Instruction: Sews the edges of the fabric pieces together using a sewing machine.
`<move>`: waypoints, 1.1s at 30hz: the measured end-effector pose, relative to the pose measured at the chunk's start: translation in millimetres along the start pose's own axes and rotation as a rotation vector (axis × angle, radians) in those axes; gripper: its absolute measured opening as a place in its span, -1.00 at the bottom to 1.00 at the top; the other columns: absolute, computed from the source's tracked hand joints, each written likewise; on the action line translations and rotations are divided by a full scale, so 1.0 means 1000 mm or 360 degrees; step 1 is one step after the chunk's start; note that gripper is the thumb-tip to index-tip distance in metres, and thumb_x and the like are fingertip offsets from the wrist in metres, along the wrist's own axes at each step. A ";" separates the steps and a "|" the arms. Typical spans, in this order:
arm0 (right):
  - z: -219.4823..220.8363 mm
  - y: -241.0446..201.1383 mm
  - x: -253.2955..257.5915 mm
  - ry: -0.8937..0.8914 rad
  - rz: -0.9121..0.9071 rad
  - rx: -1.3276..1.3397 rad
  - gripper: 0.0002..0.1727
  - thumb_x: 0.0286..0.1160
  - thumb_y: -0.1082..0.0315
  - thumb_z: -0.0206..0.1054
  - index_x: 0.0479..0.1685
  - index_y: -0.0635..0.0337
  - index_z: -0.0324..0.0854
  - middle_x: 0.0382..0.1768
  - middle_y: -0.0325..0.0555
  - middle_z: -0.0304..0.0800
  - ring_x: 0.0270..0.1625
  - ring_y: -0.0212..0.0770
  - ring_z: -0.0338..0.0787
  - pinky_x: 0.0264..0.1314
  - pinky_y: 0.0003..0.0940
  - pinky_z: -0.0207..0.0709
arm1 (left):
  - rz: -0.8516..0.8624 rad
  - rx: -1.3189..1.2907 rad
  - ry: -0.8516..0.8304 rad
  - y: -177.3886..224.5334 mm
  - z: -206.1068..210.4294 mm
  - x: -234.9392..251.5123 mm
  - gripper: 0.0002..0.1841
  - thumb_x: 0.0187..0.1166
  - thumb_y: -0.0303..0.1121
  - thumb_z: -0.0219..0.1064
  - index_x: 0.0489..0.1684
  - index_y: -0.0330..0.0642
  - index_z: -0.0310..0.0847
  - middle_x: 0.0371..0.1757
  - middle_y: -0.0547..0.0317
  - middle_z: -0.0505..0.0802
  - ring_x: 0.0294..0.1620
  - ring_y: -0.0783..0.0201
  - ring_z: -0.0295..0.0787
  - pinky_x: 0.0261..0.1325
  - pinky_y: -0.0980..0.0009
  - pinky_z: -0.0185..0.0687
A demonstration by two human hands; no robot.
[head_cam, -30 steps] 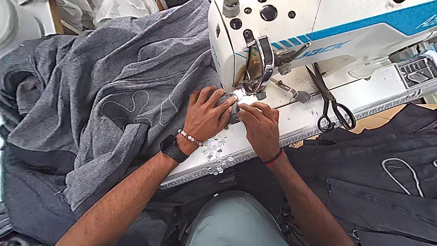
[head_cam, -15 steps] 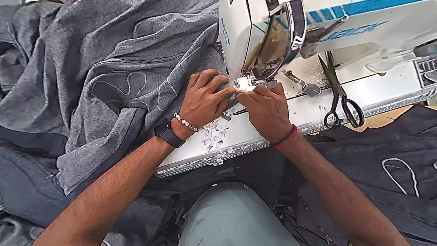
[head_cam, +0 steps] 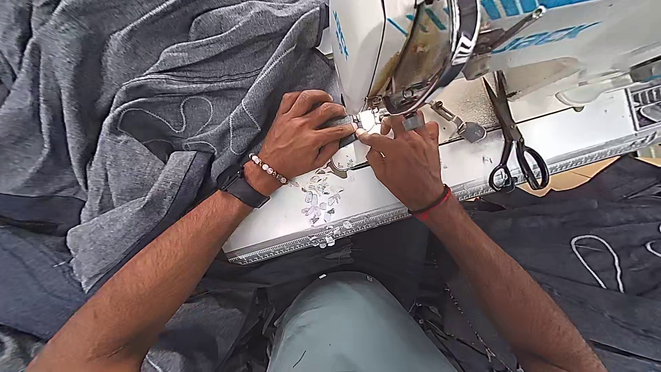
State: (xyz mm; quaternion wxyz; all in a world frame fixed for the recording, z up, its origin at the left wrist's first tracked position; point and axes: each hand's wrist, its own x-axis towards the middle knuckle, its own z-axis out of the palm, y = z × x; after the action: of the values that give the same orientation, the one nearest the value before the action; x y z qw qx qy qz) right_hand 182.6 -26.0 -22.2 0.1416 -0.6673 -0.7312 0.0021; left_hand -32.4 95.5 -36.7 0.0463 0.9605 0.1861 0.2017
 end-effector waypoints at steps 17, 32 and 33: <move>-0.074 0.168 -0.051 0.0160 0.1015 -0.0433 -0.55 0.76 0.22 -0.05 0.36 0.11 0.68 0.28 0.40 0.73 0.30 0.52 0.71 0.16 0.56 0.47 | 0.0054 0.0027 -0.0023 -0.037 -0.004 0.017 -0.69 0.70 -0.18 0.14 0.10 0.19 0.87 0.33 0.21 0.84 0.54 -0.05 0.52 0.56 -0.08 0.20; -0.046 0.152 -0.066 0.0373 0.1041 -0.0278 -0.52 0.72 0.17 0.04 0.52 0.01 0.59 0.47 0.13 0.67 0.26 0.29 0.78 0.02 0.41 0.60 | 0.0128 -0.0148 -0.0053 -0.026 0.000 0.015 -0.67 0.71 -0.18 0.12 0.15 -0.05 0.78 0.35 0.05 0.81 0.59 0.01 0.55 0.66 0.01 0.33; -0.048 0.154 -0.064 0.0355 0.1070 -0.0279 -0.52 0.72 0.15 0.05 0.51 0.04 0.60 0.45 0.17 0.67 0.29 0.32 0.77 0.08 0.46 0.56 | -0.0012 -0.0179 -0.0115 -0.028 0.001 0.017 -0.60 0.75 -0.11 0.08 0.30 -0.06 0.72 0.49 0.10 0.74 0.71 0.05 0.44 0.78 0.02 0.21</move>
State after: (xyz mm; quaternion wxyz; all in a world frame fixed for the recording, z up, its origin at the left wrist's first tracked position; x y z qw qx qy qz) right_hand 347.1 -80.7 -18.8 0.1541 -0.8761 -0.4484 -0.0871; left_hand -26.9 127.7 -35.5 0.1076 0.9623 0.1763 0.1768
